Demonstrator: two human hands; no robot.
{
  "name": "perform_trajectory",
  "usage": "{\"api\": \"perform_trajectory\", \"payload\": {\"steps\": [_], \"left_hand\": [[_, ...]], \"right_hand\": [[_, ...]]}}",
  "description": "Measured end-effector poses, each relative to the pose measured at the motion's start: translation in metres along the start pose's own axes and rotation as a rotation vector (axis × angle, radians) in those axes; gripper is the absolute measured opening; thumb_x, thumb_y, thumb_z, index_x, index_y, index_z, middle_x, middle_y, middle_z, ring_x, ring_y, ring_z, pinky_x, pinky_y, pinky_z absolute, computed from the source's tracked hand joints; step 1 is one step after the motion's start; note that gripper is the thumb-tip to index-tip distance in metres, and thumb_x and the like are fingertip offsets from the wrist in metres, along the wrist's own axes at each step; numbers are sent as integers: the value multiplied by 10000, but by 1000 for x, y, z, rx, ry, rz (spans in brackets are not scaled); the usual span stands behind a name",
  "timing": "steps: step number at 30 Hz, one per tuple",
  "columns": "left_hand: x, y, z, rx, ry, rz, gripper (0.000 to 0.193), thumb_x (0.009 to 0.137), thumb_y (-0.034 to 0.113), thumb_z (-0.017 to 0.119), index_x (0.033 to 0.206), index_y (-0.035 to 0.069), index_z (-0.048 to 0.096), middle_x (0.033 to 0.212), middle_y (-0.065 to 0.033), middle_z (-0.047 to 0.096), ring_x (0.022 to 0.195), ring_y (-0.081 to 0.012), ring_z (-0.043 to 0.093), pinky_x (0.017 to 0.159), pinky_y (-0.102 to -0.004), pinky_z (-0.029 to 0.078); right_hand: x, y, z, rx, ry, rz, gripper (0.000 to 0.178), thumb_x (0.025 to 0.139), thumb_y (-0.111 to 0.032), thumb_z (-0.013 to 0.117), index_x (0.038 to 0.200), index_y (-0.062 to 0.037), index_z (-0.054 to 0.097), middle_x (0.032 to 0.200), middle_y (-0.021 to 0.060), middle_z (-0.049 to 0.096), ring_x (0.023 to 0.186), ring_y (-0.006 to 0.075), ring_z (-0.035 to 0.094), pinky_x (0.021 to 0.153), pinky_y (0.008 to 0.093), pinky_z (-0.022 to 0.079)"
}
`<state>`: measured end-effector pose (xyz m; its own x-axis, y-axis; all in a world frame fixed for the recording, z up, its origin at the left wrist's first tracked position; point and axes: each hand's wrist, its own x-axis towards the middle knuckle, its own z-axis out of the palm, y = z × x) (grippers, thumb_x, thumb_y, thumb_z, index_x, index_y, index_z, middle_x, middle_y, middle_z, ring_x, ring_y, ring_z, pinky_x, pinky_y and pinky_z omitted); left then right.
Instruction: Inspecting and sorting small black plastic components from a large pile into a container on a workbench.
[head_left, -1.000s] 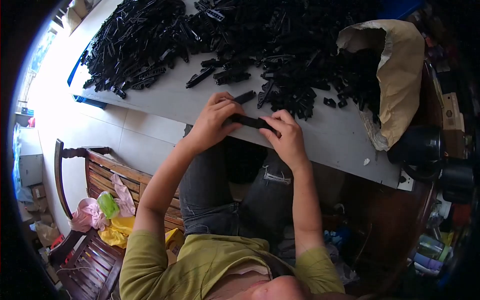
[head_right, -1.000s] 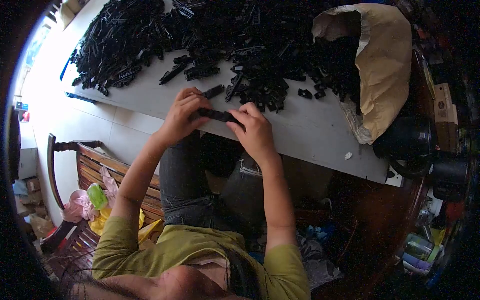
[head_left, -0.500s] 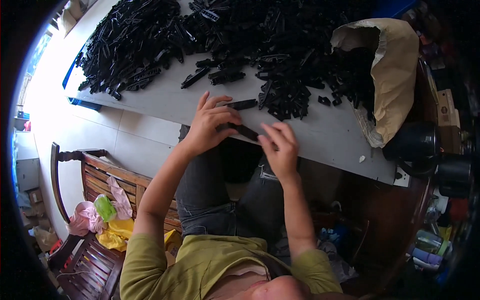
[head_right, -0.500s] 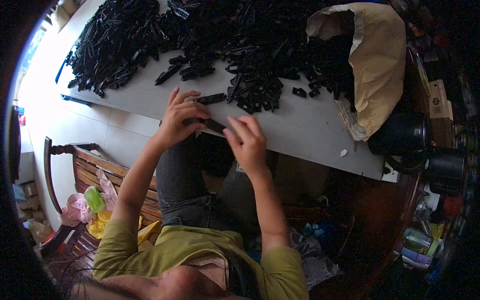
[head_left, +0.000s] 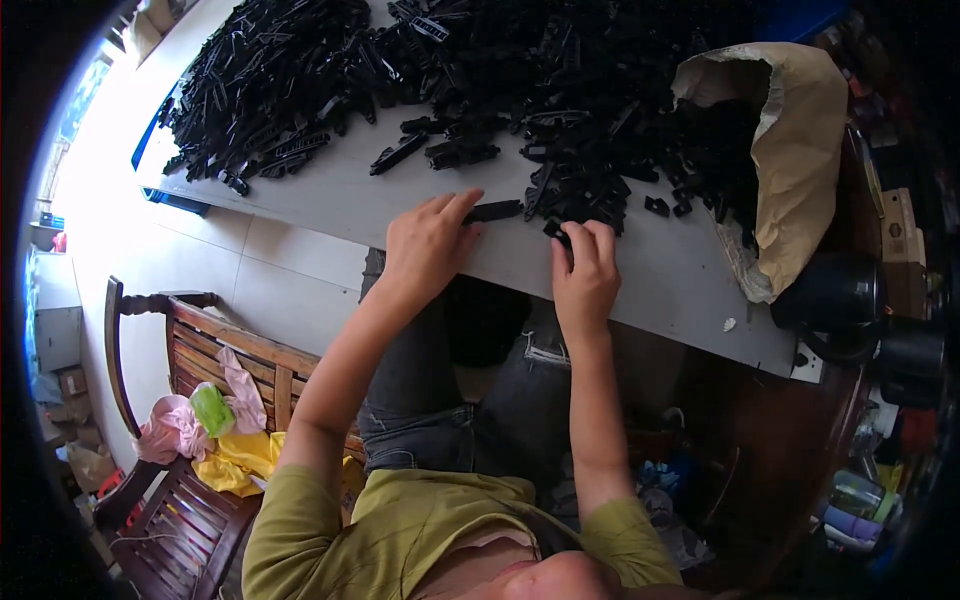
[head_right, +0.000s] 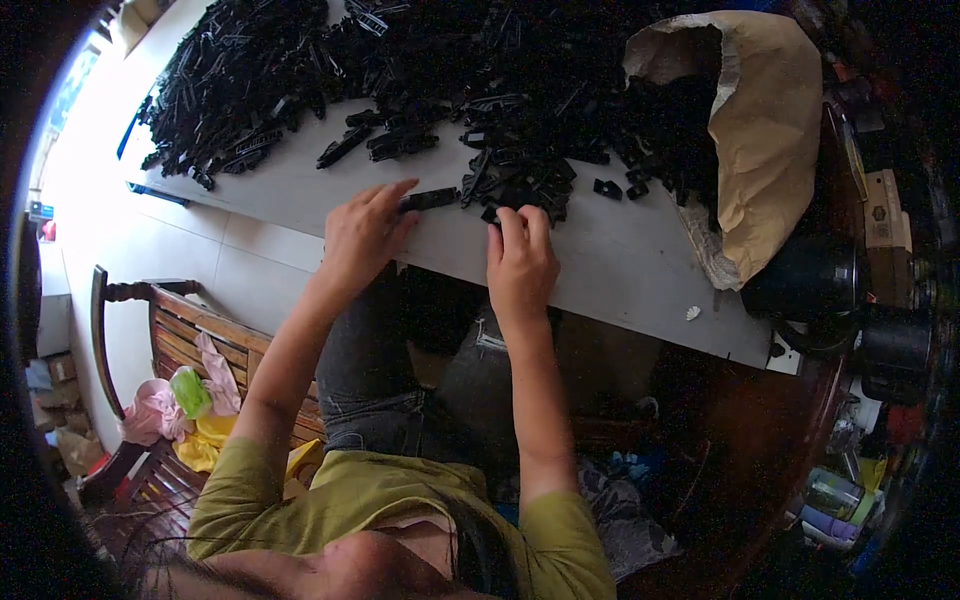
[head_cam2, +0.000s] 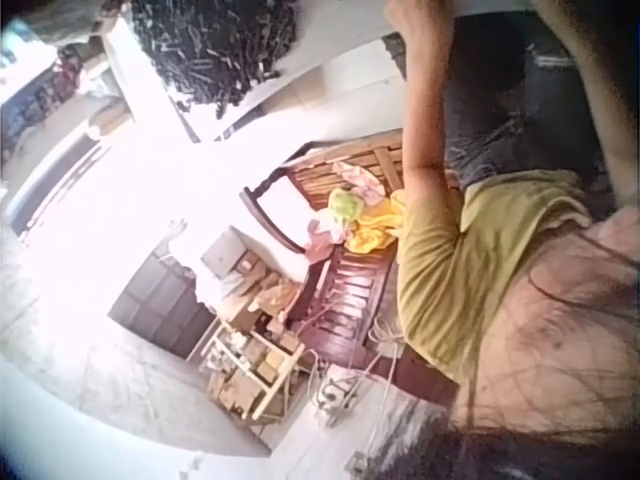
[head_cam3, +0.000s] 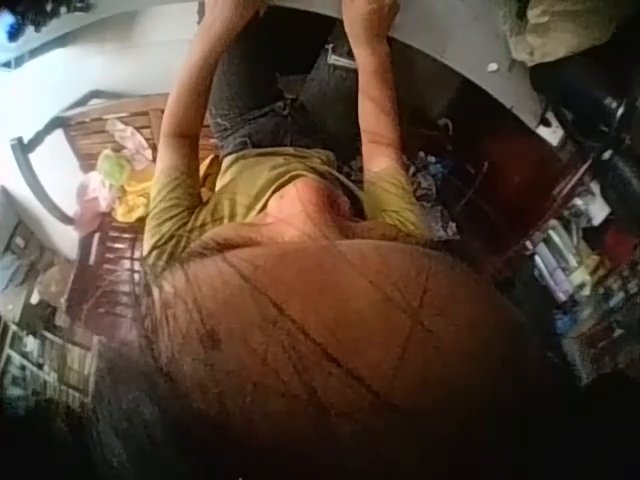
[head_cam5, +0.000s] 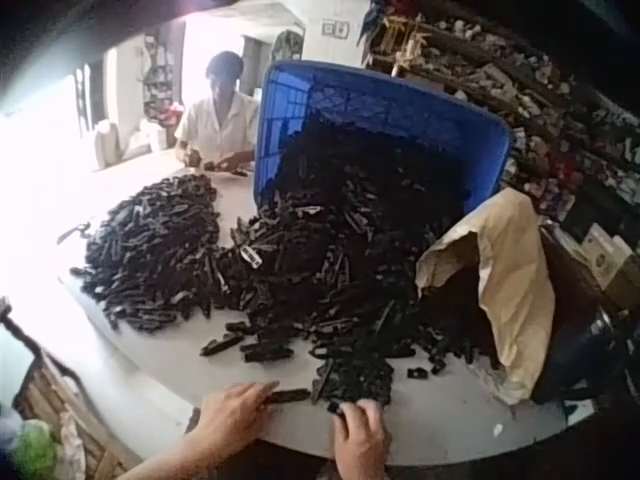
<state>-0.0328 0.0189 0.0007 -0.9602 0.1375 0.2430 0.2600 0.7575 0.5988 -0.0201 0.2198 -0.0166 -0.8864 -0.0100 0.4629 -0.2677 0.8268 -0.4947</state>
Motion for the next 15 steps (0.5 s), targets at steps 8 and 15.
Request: {"api": "perform_trajectory", "payload": {"steps": [8, 15], "left_hand": [[-7, -10, -2, -13, 37, 148, 257, 725, 61, 704, 974, 63, 639, 978, -96, 595, 946, -306, 565, 801, -396, 481], [-4, -6, 5, -253, -137, 267, 278, 707, 26, 721, 973, 33, 642, 1010, -120, 609, 965, -327, 576, 830, -397, 483]], "right_hand": [[-2, 14, -1, 61, 62, -211, 213, 861, -97, 667, 1060, -58, 601, 935, 78, 630, 773, 219, 638, 631, 325, 525], [-14, -6, -14, 971, -326, 570, 320, 952, -92, 559, 1268, -41, 560, 934, 48, 599, 642, 33, 485, 535, 180, 384]]}}
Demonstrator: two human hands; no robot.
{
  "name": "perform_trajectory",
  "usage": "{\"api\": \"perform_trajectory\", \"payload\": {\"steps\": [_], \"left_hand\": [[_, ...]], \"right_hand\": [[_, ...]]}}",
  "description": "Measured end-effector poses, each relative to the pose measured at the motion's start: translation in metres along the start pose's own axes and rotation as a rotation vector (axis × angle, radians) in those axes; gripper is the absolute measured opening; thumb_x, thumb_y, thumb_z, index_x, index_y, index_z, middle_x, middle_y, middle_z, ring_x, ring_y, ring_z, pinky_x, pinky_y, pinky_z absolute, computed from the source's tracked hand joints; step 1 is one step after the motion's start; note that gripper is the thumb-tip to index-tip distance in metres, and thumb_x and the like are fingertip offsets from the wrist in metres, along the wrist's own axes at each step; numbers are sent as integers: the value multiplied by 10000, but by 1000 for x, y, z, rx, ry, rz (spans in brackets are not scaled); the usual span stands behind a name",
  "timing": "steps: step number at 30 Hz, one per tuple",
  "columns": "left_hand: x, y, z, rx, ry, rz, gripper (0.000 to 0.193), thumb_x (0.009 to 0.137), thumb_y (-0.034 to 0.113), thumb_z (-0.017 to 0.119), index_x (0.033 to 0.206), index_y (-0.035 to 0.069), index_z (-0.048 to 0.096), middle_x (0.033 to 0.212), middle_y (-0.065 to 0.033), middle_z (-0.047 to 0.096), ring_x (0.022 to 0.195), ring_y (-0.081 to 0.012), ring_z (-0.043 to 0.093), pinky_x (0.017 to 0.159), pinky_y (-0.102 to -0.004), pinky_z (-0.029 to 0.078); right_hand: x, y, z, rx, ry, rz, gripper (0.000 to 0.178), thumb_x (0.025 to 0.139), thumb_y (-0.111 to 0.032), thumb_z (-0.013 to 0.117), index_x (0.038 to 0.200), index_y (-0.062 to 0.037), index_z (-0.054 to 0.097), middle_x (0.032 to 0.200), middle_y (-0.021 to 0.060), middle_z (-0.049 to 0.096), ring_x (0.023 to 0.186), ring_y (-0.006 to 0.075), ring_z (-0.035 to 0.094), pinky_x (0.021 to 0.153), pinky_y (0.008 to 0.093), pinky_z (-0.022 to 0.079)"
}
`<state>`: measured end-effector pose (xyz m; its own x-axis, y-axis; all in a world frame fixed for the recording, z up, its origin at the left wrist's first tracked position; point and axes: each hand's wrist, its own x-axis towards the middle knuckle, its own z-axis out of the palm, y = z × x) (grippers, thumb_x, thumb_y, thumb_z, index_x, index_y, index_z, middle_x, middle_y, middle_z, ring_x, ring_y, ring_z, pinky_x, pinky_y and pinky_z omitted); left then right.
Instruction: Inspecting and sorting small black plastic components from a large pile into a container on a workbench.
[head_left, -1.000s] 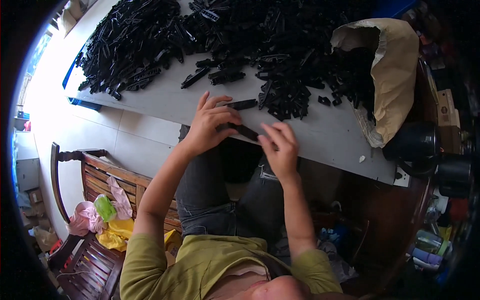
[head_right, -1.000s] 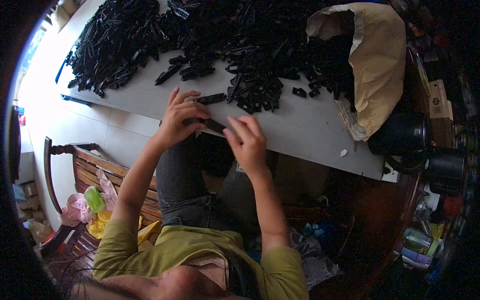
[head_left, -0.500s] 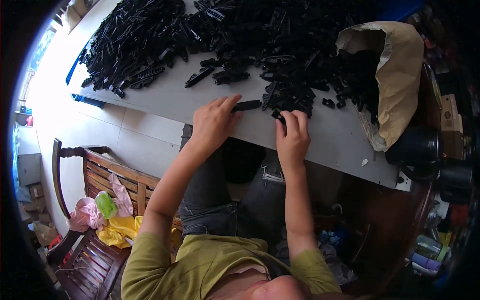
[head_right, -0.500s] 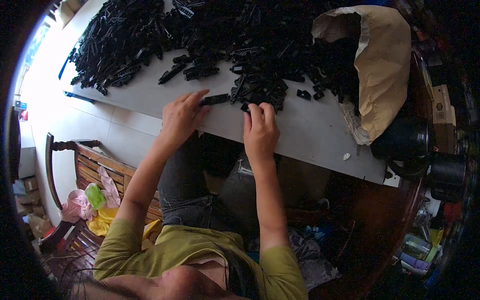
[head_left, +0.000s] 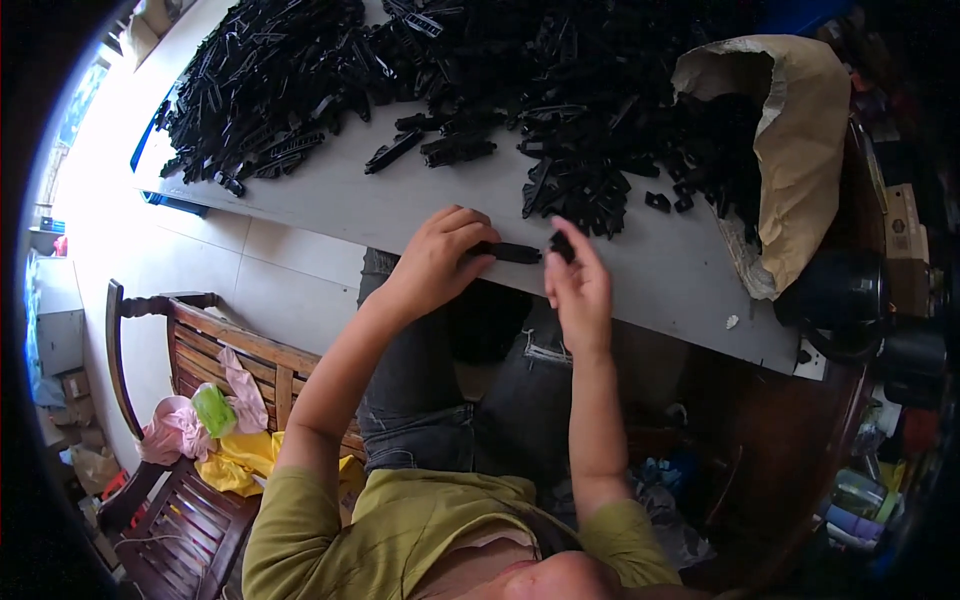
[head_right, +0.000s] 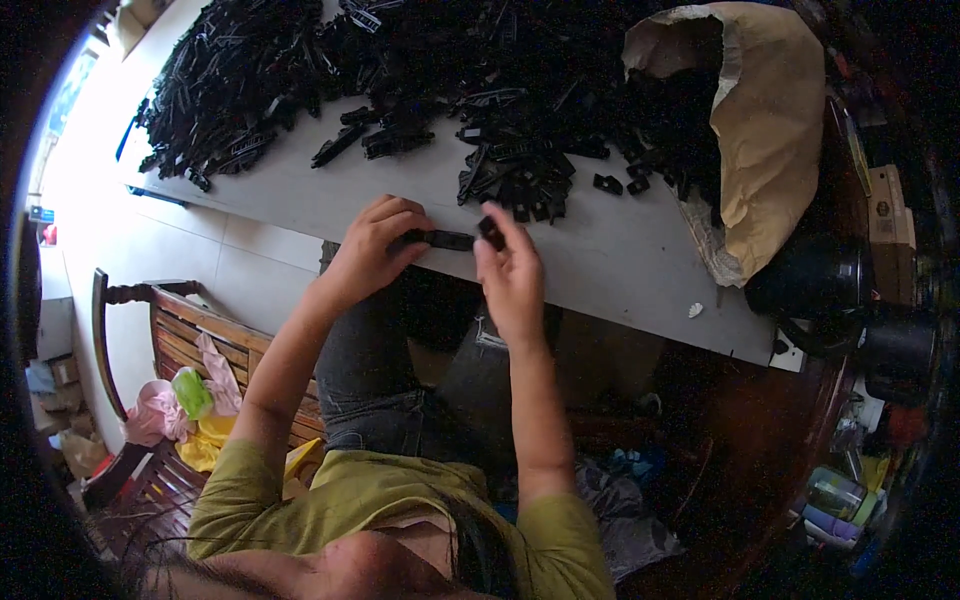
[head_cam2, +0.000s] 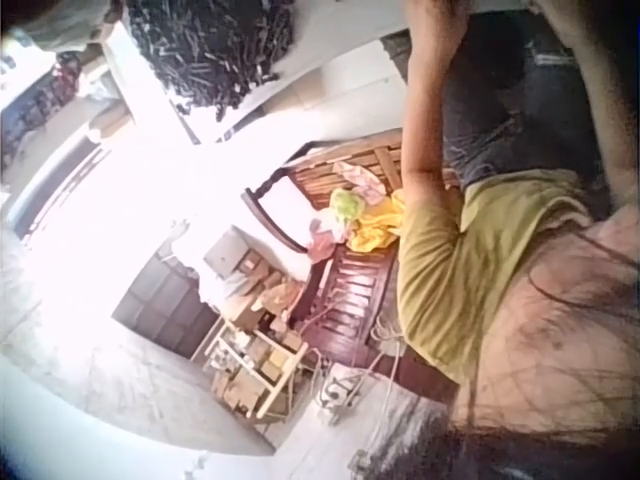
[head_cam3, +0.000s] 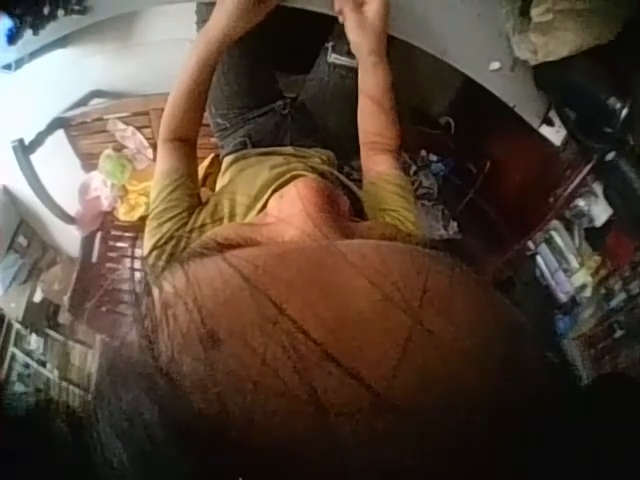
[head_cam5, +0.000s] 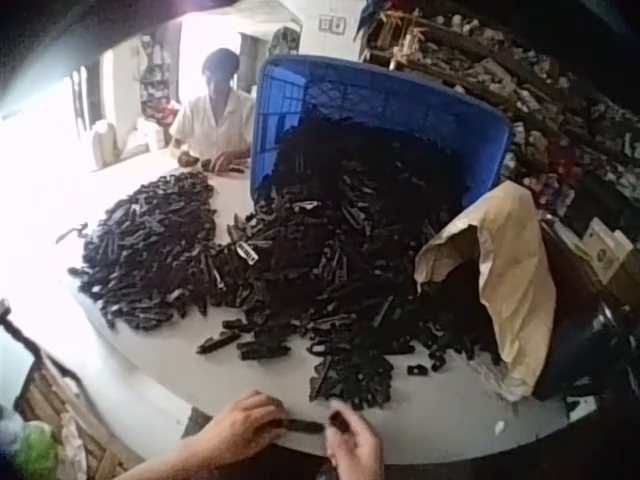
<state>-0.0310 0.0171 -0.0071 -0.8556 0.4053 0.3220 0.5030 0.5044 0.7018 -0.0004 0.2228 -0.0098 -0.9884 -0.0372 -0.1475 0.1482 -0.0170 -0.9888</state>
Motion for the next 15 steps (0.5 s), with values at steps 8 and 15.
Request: {"api": "perform_trajectory", "payload": {"steps": [8, 15], "left_hand": [[4, -11, 2, -78, -18, -5, 255, 709, 26, 726, 957, 15, 667, 948, -128, 640, 915, -325, 610, 813, -399, 498], [10, -12, 5, -141, -68, 66, 254, 722, 36, 723, 975, 28, 689, 969, -131, 650, 934, -322, 617, 830, -392, 502]], "right_hand": [[4, -10, -8, -850, -2, -483, 315, 748, -47, 746, 1057, -25, 688, 915, 101, 590, 767, 253, 592, 659, 319, 475], [21, -4, -2, -887, -81, -642, 291, 714, -84, 767, 998, -43, 716, 925, 74, 574, 831, 259, 556, 717, 338, 472]]}}
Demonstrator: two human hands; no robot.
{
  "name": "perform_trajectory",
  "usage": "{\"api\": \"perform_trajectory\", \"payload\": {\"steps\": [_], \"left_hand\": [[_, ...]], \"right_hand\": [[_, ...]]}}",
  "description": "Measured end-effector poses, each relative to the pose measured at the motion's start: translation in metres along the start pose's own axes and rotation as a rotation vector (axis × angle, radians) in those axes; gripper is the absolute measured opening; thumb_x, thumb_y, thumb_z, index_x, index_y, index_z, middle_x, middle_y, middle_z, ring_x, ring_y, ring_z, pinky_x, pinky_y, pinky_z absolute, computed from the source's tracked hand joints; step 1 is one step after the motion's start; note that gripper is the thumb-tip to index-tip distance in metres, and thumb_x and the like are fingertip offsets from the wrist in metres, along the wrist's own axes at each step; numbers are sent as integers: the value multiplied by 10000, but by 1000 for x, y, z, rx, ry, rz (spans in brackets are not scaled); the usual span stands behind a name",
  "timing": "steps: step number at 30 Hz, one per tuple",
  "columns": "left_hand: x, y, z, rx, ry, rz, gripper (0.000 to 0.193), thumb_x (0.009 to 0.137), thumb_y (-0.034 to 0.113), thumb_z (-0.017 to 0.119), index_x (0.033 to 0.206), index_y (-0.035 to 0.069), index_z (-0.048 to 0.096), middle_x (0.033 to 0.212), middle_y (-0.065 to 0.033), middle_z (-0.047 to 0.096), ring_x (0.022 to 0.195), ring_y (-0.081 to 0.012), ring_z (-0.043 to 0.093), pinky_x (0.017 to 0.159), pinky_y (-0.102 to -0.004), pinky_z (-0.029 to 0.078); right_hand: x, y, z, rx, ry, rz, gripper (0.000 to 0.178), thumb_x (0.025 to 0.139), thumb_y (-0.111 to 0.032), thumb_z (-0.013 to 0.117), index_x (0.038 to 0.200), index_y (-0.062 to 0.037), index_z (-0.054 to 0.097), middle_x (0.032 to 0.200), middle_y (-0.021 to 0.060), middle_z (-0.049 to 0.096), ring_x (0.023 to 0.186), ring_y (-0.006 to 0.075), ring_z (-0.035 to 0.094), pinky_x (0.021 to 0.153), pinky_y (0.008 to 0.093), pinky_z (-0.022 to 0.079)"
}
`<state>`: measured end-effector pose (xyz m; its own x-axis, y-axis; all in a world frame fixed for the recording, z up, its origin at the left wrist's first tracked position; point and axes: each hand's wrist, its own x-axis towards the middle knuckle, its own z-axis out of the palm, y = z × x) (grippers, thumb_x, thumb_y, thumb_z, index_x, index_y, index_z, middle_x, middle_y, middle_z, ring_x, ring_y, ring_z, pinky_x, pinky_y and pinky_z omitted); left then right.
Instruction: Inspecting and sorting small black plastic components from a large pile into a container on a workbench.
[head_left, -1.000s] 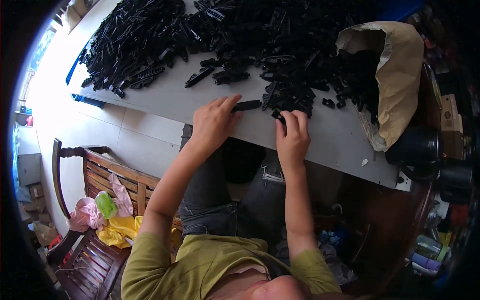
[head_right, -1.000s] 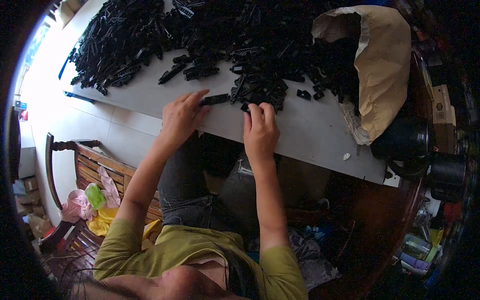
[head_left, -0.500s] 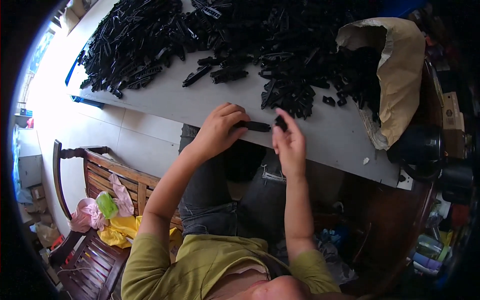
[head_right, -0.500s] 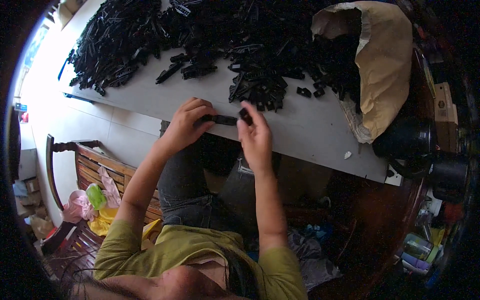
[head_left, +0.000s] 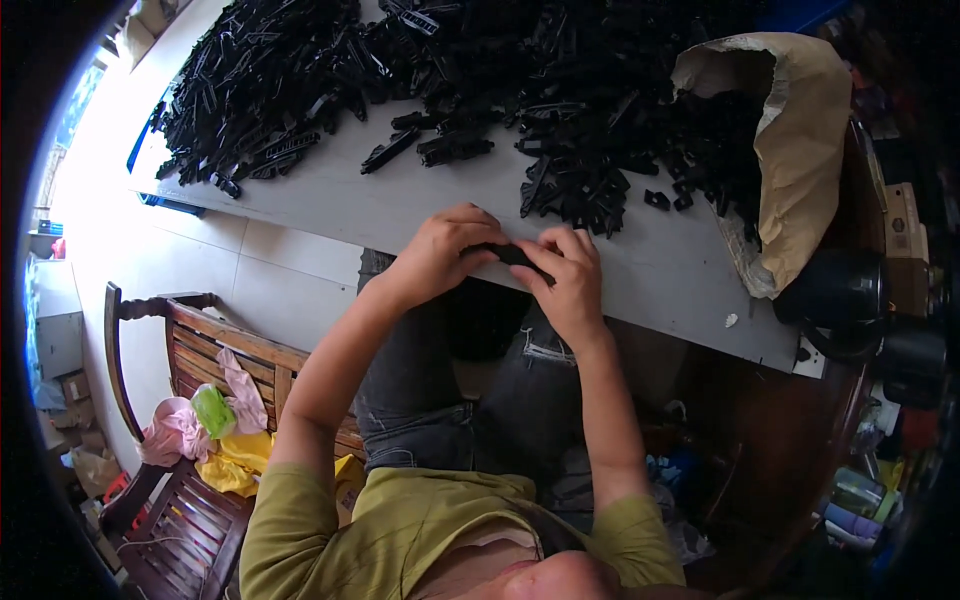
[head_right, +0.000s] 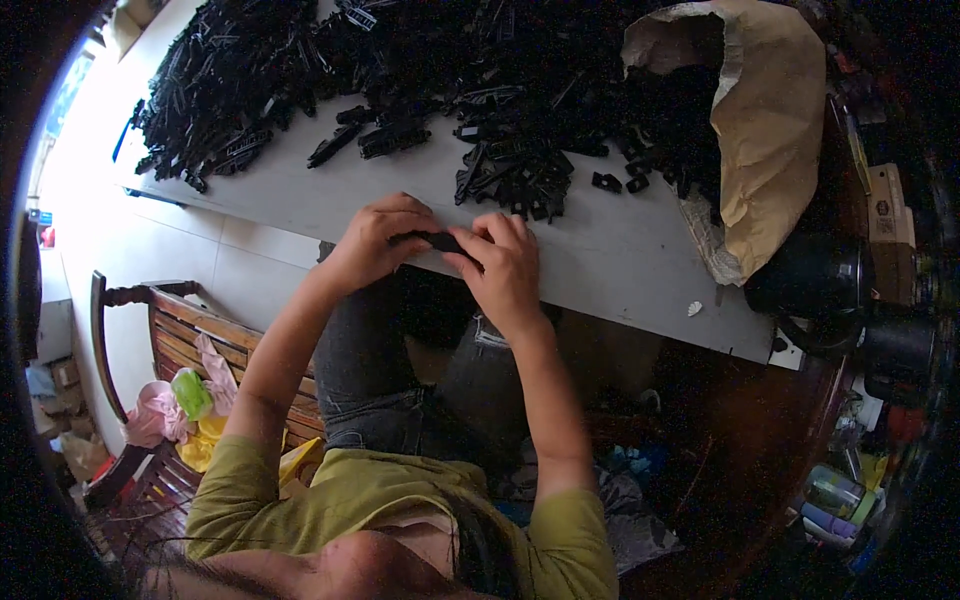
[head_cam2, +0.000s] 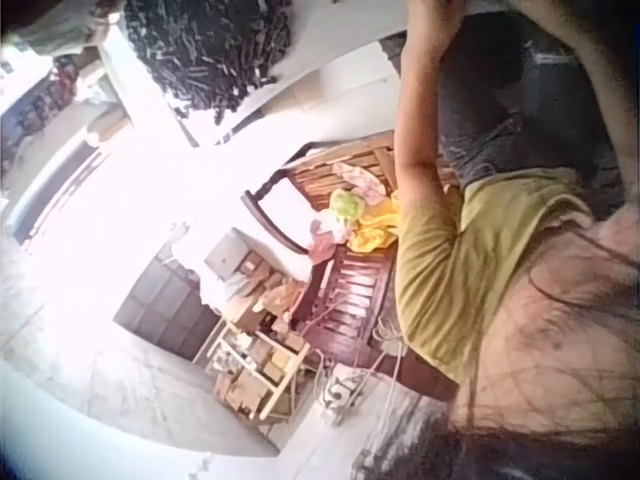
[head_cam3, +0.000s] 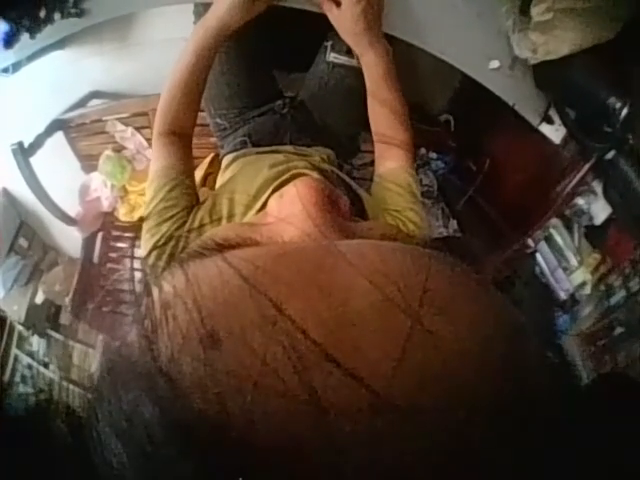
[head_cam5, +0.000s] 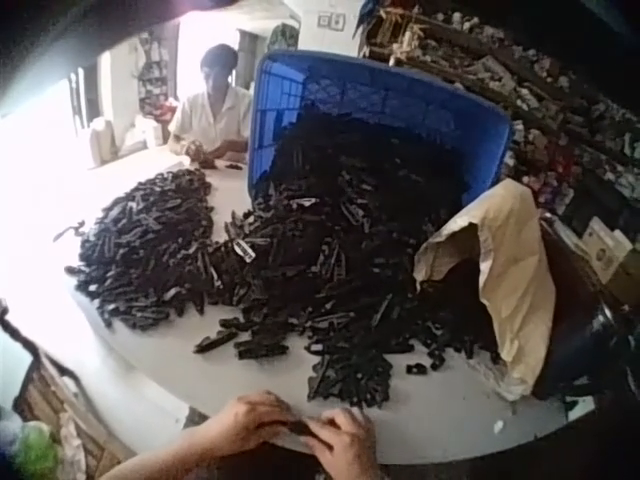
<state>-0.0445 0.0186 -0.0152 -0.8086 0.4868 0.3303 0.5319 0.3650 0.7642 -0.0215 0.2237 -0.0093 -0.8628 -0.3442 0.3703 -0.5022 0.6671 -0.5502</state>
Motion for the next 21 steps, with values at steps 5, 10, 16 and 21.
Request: {"api": "perform_trajectory", "payload": {"steps": [5, 10, 16, 21], "left_hand": [[-2, 4, -6, 29, -105, 54, 268, 767, 55, 708, 1032, 40, 670, 1009, -134, 637, 957, -320, 611, 844, -388, 499], [29, -15, -25, 584, 256, -107, 338, 785, 73, 652, 1116, 49, 592, 1014, -114, 565, 964, -302, 572, 794, -390, 498], [36, -19, -21, 778, 215, -80, 268, 764, 31, 589, 1030, 46, 571, 968, -92, 549, 941, -285, 568, 741, -375, 505], [29, -7, -21, 412, 206, -216, 429, 747, 2, 692, 1129, 70, 508, 907, -74, 565, 837, -258, 602, 738, -361, 492]], "right_hand": [[-2, 10, -5, 170, 97, 226, 252, 786, -82, 738, 1026, -32, 682, 955, 113, 566, 816, 287, 586, 705, 353, 493], [6, 11, 0, -252, 248, 199, 165, 796, -43, 710, 932, -24, 617, 1015, 109, 539, 839, 296, 603, 712, 371, 497], [-7, 2, -2, -345, 141, 248, 196, 798, -50, 693, 976, -36, 611, 1012, 105, 547, 866, 307, 609, 711, 389, 514], [-9, 5, -17, -472, 63, 130, 262, 831, -64, 663, 1087, -23, 623, 975, 139, 566, 846, 326, 617, 728, 384, 519]]}}
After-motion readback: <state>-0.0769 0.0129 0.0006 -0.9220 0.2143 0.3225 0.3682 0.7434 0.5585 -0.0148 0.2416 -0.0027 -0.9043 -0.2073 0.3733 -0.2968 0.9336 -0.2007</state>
